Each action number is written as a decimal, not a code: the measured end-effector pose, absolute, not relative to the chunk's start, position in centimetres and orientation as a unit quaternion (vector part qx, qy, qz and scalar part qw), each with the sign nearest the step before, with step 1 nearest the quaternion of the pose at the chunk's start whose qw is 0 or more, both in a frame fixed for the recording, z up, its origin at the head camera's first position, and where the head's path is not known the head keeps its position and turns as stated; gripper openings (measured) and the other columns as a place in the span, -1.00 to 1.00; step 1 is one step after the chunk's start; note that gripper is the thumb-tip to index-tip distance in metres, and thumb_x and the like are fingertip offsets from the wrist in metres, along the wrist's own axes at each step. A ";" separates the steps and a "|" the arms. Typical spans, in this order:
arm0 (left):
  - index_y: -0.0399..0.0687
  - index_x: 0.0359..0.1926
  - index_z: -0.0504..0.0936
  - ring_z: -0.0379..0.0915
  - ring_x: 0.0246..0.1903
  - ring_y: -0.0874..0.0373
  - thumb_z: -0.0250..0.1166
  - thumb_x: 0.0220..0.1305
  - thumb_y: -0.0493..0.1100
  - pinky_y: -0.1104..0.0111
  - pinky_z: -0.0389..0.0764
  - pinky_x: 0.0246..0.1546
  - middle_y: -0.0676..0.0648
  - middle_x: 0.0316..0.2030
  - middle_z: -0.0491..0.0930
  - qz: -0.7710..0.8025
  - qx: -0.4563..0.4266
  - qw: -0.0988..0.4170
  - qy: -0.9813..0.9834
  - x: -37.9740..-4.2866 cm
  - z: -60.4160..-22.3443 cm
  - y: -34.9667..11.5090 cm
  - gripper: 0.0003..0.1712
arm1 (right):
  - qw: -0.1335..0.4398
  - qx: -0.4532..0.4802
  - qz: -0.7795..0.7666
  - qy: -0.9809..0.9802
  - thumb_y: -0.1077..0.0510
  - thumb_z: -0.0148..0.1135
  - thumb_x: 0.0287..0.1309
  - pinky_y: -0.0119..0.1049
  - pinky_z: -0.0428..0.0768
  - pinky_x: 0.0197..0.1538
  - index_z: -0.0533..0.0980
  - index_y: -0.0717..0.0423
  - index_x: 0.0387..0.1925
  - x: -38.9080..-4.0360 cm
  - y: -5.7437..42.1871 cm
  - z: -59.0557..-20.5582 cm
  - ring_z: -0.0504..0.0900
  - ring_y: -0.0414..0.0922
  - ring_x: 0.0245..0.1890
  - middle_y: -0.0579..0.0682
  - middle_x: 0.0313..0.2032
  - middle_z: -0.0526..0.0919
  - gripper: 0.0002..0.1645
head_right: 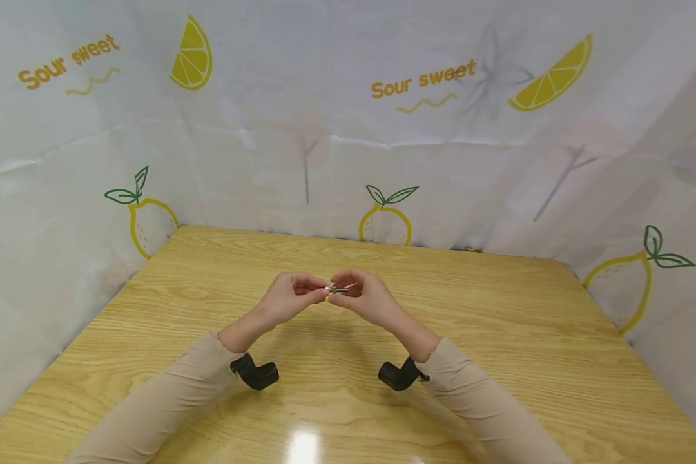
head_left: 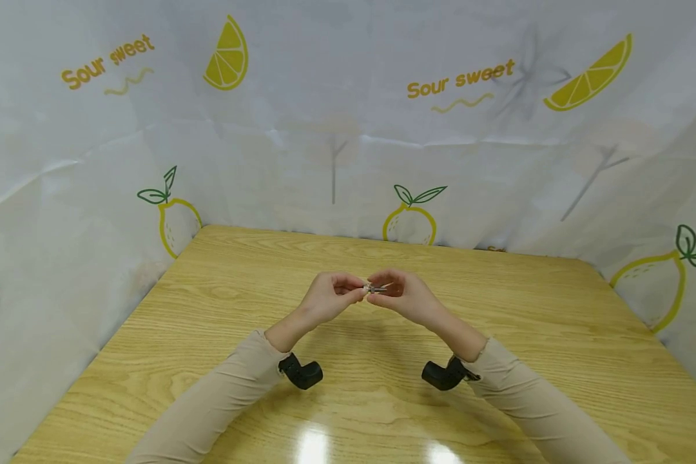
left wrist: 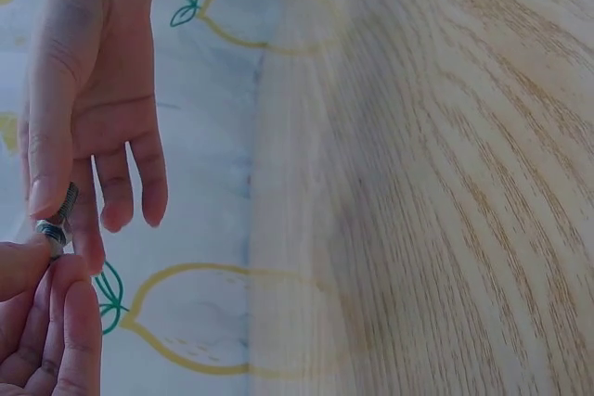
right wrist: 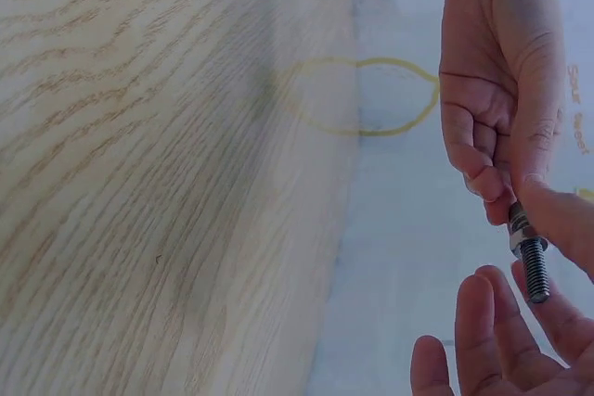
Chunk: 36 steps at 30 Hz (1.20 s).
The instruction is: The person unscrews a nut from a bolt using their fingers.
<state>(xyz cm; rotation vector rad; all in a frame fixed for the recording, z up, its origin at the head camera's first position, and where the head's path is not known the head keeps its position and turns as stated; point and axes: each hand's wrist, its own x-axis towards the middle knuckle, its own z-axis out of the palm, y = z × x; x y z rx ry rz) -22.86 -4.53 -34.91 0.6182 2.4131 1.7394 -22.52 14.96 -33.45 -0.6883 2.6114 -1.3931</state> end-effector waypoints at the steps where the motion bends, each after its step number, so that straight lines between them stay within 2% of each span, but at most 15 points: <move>1: -0.26 -0.11 0.64 0.59 -0.17 -0.18 0.23 0.26 -0.20 0.41 0.59 -0.26 -0.25 -0.23 0.67 0.572 0.203 0.052 0.793 -22.8 -34.9 -4.5 -0.76 | 0.050 -0.226 -0.455 0.860 0.10 0.21 0.21 -0.19 0.62 -0.08 0.46 0.25 0.07 -22.5 15.0 -33.4 0.62 0.07 -0.08 0.22 -0.02 0.59 -0.55; 3: -0.25 -0.11 0.64 0.59 -0.18 -0.17 0.22 0.26 -0.19 0.40 0.59 -0.26 -0.24 -0.24 0.67 0.570 0.205 0.051 0.794 -22.9 -34.9 -4.5 -0.75 | 0.055 -0.225 -0.456 0.859 0.07 0.16 0.24 -0.13 0.61 -0.06 0.46 0.26 0.08 -22.6 14.9 -33.4 0.62 0.11 -0.09 0.23 -0.03 0.60 -0.54; 7: -0.23 -0.10 0.64 0.59 -0.17 -0.16 0.22 0.27 -0.18 0.40 0.59 -0.25 -0.22 -0.22 0.67 0.566 0.205 0.051 0.797 -22.9 -34.9 -4.5 -0.75 | 0.066 -0.222 -0.453 0.861 0.04 0.04 0.33 -0.06 0.59 -0.04 0.52 0.27 -0.01 -22.5 15.0 -33.5 0.62 0.15 -0.12 0.22 -0.12 0.65 -0.60; 10: -0.23 -0.10 0.64 0.59 -0.16 -0.16 0.23 0.26 -0.18 0.40 0.59 -0.25 -0.23 -0.22 0.67 0.568 0.201 0.052 0.797 -23.0 -35.0 -4.5 -0.75 | 0.067 -0.220 -0.454 0.861 0.09 0.11 0.29 -0.13 0.61 -0.06 0.50 0.27 -0.01 -22.4 15.0 -33.5 0.63 0.11 -0.11 0.22 -0.10 0.63 -0.63; 13: -0.25 -0.10 0.64 0.59 -0.17 -0.17 0.24 0.25 -0.19 0.39 0.59 -0.24 -0.24 -0.22 0.67 0.570 0.200 0.052 0.795 -23.0 -35.1 -4.5 -0.75 | 0.061 -0.219 -0.454 0.861 0.10 0.19 0.22 -0.21 0.62 -0.09 0.44 0.28 0.07 -22.5 15.0 -33.5 0.63 0.05 -0.09 0.23 -0.02 0.57 -0.54; 15: -0.25 -0.10 0.64 0.59 -0.17 -0.16 0.23 0.26 -0.19 0.38 0.60 -0.24 -0.26 -0.21 0.67 0.571 0.202 0.052 0.794 -23.0 -35.2 -4.5 -0.74 | 0.060 -0.220 -0.454 0.861 0.07 0.17 0.24 -0.18 0.62 -0.10 0.43 0.28 0.08 -22.5 15.0 -33.5 0.62 0.08 -0.10 0.24 -0.02 0.57 -0.53; 19: -0.23 -0.09 0.63 0.59 -0.16 -0.16 0.23 0.27 -0.16 0.38 0.60 -0.22 -0.26 -0.19 0.66 0.568 0.205 0.054 0.795 -23.0 -35.1 -4.5 -0.73 | 0.063 -0.226 -0.454 0.859 0.03 0.05 0.33 -0.05 0.60 -0.07 0.51 0.29 -0.03 -22.5 15.0 -33.5 0.61 0.17 -0.15 0.25 -0.13 0.62 -0.60; 23: -0.24 -0.10 0.64 0.59 -0.15 -0.17 0.23 0.26 -0.18 0.40 0.59 -0.24 -0.25 -0.21 0.67 0.569 0.205 0.053 0.795 -23.0 -35.0 -4.6 -0.74 | 0.066 -0.222 -0.456 0.860 0.08 0.13 0.27 -0.09 0.61 -0.11 0.50 0.26 -0.04 -22.5 15.1 -33.5 0.63 0.13 -0.17 0.24 -0.12 0.61 -0.65; 26: -0.26 -0.11 0.63 0.59 -0.16 -0.19 0.22 0.26 -0.20 0.40 0.59 -0.25 -0.26 -0.22 0.67 0.571 0.208 0.051 0.792 -22.9 -34.9 -4.6 -0.75 | 0.067 -0.215 -0.453 0.863 0.07 0.21 0.21 -0.19 0.62 -0.14 0.46 0.21 0.03 -22.5 15.1 -33.4 0.65 0.06 -0.17 0.21 -0.05 0.58 -0.58; 32: -0.25 -0.09 0.63 0.59 -0.17 -0.15 0.21 0.28 -0.17 0.39 0.60 -0.23 -0.30 -0.18 0.65 0.566 0.213 0.050 0.795 -22.9 -35.0 -4.5 -0.73 | 0.080 -0.226 -0.458 0.856 0.01 0.04 0.33 -0.01 0.58 -0.05 0.52 0.25 -0.04 -22.5 15.0 -33.4 0.60 0.18 -0.15 0.26 -0.13 0.62 -0.60; 36: -0.26 -0.09 0.63 0.59 -0.16 -0.16 0.22 0.27 -0.18 0.40 0.59 -0.24 -0.29 -0.19 0.66 0.569 0.210 0.050 0.794 -22.8 -34.9 -4.5 -0.74 | 0.073 -0.221 -0.466 0.853 0.09 0.13 0.27 -0.10 0.60 -0.09 0.51 0.24 -0.07 -22.5 14.9 -33.4 0.62 0.11 -0.17 0.23 -0.12 0.61 -0.68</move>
